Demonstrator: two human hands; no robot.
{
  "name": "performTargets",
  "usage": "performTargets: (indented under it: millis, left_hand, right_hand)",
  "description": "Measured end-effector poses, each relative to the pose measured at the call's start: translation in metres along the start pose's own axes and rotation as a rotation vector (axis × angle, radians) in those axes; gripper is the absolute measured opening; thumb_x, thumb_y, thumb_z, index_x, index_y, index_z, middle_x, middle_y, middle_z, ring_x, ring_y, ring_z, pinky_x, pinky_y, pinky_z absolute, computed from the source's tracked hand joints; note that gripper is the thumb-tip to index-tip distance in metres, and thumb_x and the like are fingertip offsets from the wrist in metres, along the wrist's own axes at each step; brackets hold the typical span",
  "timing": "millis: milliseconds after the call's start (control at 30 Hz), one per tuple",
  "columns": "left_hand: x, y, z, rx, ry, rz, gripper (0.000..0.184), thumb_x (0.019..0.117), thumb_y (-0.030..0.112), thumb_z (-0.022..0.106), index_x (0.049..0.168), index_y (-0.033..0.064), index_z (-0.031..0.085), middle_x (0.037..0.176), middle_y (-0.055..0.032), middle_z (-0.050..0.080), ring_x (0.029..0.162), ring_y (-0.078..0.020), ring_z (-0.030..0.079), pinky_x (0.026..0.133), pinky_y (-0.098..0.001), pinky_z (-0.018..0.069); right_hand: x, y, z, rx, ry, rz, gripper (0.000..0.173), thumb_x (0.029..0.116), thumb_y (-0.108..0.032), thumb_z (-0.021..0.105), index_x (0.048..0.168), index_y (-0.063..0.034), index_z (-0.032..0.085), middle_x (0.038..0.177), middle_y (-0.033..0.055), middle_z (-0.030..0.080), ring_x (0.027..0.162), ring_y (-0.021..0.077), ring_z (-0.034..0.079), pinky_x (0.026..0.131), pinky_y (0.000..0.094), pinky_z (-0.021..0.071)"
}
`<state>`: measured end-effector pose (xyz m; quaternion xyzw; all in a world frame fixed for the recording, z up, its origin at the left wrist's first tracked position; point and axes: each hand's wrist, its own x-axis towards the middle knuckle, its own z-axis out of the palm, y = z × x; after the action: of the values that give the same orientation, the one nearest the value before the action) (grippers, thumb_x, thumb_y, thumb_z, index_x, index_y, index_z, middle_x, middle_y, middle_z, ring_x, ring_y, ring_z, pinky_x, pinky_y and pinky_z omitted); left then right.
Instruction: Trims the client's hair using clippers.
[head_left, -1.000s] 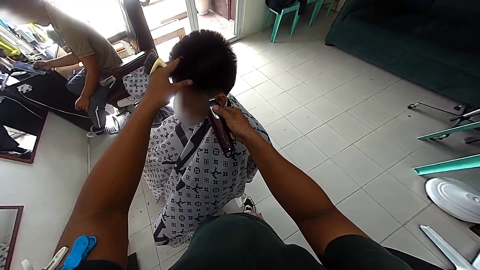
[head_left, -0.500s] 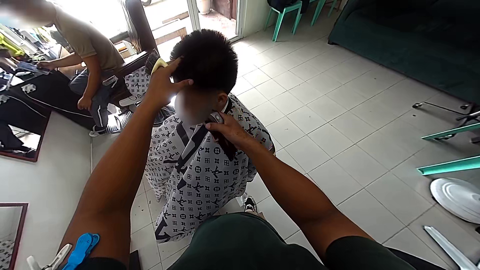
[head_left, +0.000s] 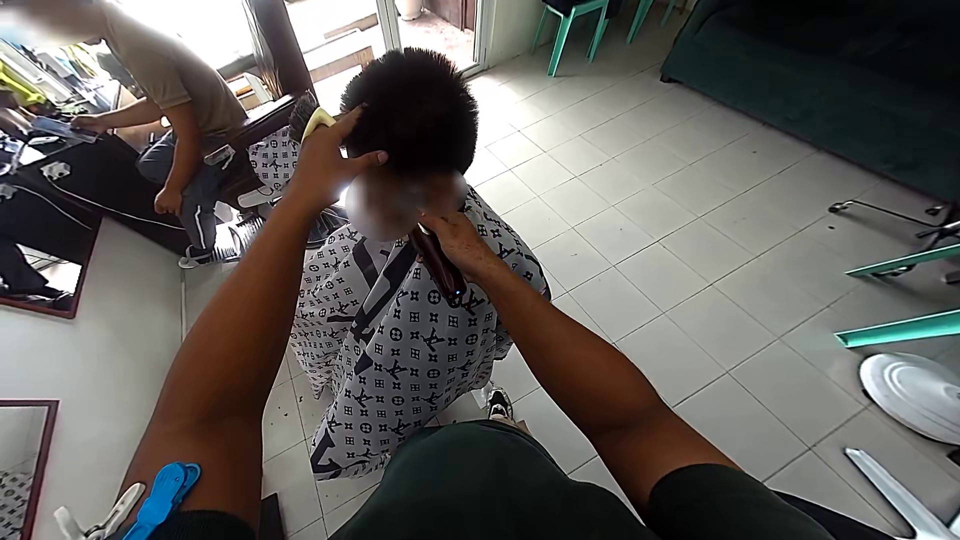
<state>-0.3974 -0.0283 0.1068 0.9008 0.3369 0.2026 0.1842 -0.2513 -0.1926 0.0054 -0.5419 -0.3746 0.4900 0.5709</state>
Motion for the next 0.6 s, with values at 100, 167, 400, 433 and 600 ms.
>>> performTargets:
  millis: [100, 167, 400, 433, 600]
  left_hand:
    - [-0.0003, 0.0019, -0.0006, -0.009, -0.007, -0.016, 0.071, 0.0954, 0.039, 0.072, 0.156, 0.0130, 0.045, 0.153, -0.0159, 0.051, 0.144, -0.0297, 0.045, 0.121, -0.0508, 0.0298]
    - [0.0007, 0.0016, 0.0002, -0.008, -0.007, -0.020, 0.071, 0.0954, 0.040, 0.072, 0.156, 0.0134, 0.045, 0.154, -0.0149, 0.051, 0.145, -0.0289, 0.044, 0.121, -0.0504, 0.0296]
    - [0.0008, 0.0011, -0.0005, -0.002, -0.010, -0.021, 0.071, 0.0952, 0.040, 0.072, 0.156, 0.0142, 0.045, 0.153, -0.0152, 0.051, 0.145, -0.0292, 0.045, 0.121, -0.0506, 0.0299]
    - [0.0004, 0.0020, -0.0007, -0.002, -0.012, -0.021, 0.071, 0.0955, 0.039, 0.072, 0.156, 0.0134, 0.045, 0.153, -0.0159, 0.051, 0.145, -0.0298, 0.044, 0.121, -0.0510, 0.0297]
    - [0.0004, 0.0000, -0.0012, -0.008, -0.012, -0.004, 0.071, 0.0951, 0.040, 0.072, 0.156, 0.0145, 0.045, 0.153, -0.0146, 0.051, 0.145, -0.0284, 0.044, 0.121, -0.0503, 0.0298]
  right_hand:
    - [0.0006, -0.0040, 0.0018, -0.014, 0.014, -0.025, 0.043, 0.1104, -0.038, 0.044, 0.120, 0.0023, 0.057, 0.093, 0.0144, 0.066, 0.074, 0.0216, 0.068, 0.070, 0.0380, 0.0607]
    - [0.0007, -0.0060, 0.0031, -0.044, 0.032, -0.053, 0.044, 0.1102, -0.039, 0.043, 0.120, 0.0015, 0.057, 0.095, 0.0146, 0.066, 0.076, 0.0218, 0.070, 0.072, 0.0381, 0.0612]
    - [-0.0018, -0.0064, 0.0023, 0.012, 0.039, -0.025, 0.044, 0.1104, -0.039, 0.043, 0.113, 0.0021, 0.059, 0.088, 0.0136, 0.066, 0.071, 0.0210, 0.069, 0.067, 0.0370, 0.0612]
    - [-0.0016, -0.0060, 0.0030, 0.009, 0.042, -0.044, 0.044, 0.1105, -0.039, 0.042, 0.114, 0.0018, 0.058, 0.088, 0.0137, 0.067, 0.071, 0.0213, 0.069, 0.068, 0.0374, 0.0612]
    - [-0.0030, -0.0035, 0.0005, 0.038, 0.030, 0.028, 0.046, 0.1107, -0.039, 0.042, 0.106, 0.0031, 0.059, 0.082, 0.0130, 0.065, 0.066, 0.0208, 0.068, 0.063, 0.0363, 0.0611]
